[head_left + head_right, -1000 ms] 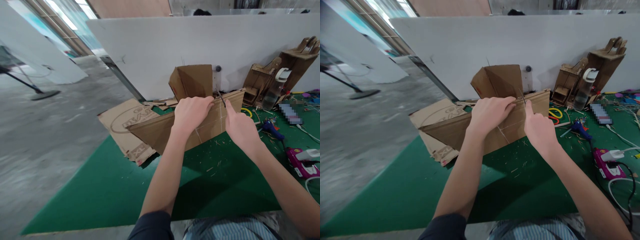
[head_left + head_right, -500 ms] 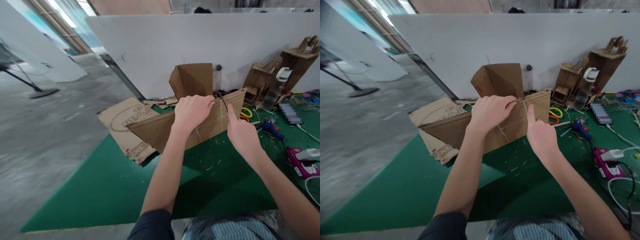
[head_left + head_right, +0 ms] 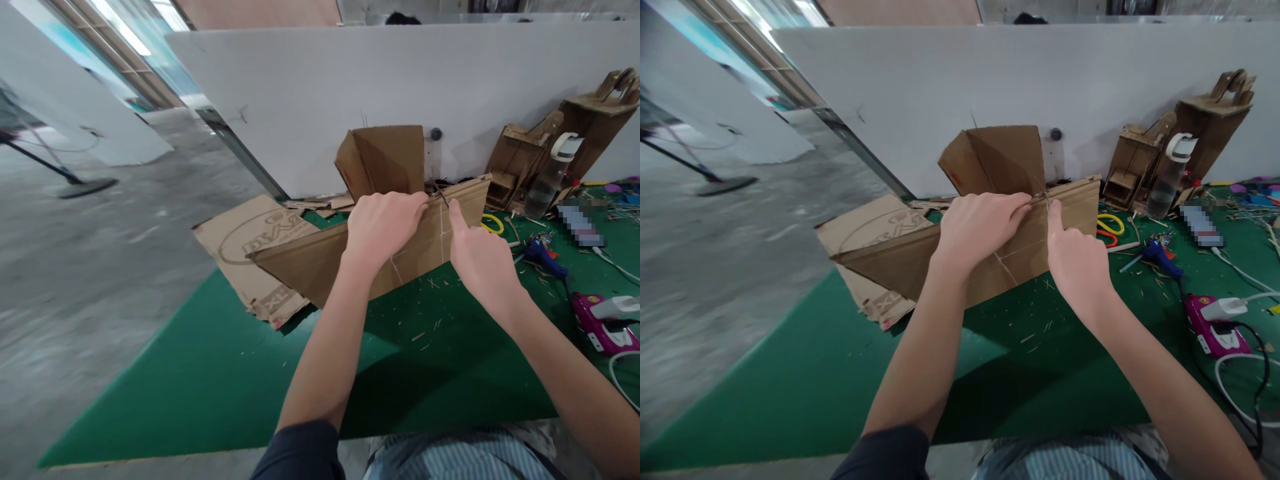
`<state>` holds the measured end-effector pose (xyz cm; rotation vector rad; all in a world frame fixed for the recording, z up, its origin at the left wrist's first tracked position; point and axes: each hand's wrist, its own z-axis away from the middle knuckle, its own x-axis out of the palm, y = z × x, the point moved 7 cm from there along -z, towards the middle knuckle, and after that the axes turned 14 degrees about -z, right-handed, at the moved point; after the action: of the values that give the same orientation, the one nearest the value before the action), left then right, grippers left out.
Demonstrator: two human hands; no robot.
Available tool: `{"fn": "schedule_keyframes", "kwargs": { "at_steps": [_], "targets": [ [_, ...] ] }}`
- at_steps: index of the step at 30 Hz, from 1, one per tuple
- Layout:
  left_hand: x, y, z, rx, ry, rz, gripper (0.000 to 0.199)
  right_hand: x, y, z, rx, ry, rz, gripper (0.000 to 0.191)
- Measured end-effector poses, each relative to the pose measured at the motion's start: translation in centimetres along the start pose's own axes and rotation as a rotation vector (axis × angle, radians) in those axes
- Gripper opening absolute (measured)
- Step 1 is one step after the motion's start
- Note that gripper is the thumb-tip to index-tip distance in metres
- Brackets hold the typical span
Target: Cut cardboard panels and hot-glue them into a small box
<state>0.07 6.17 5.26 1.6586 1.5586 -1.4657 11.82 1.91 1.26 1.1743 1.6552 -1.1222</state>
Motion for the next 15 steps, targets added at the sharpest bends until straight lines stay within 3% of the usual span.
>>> {"fn": "schedule_keyframes", "kwargs": {
  "at_steps": [15],
  "targets": [
    [0.0, -0.4, 0.0, -0.064, -0.025, 0.057, 0.041, 2.8, 1.0, 1.6, 0.063, -0.046, 0.044, 0.076]
  ]
}}
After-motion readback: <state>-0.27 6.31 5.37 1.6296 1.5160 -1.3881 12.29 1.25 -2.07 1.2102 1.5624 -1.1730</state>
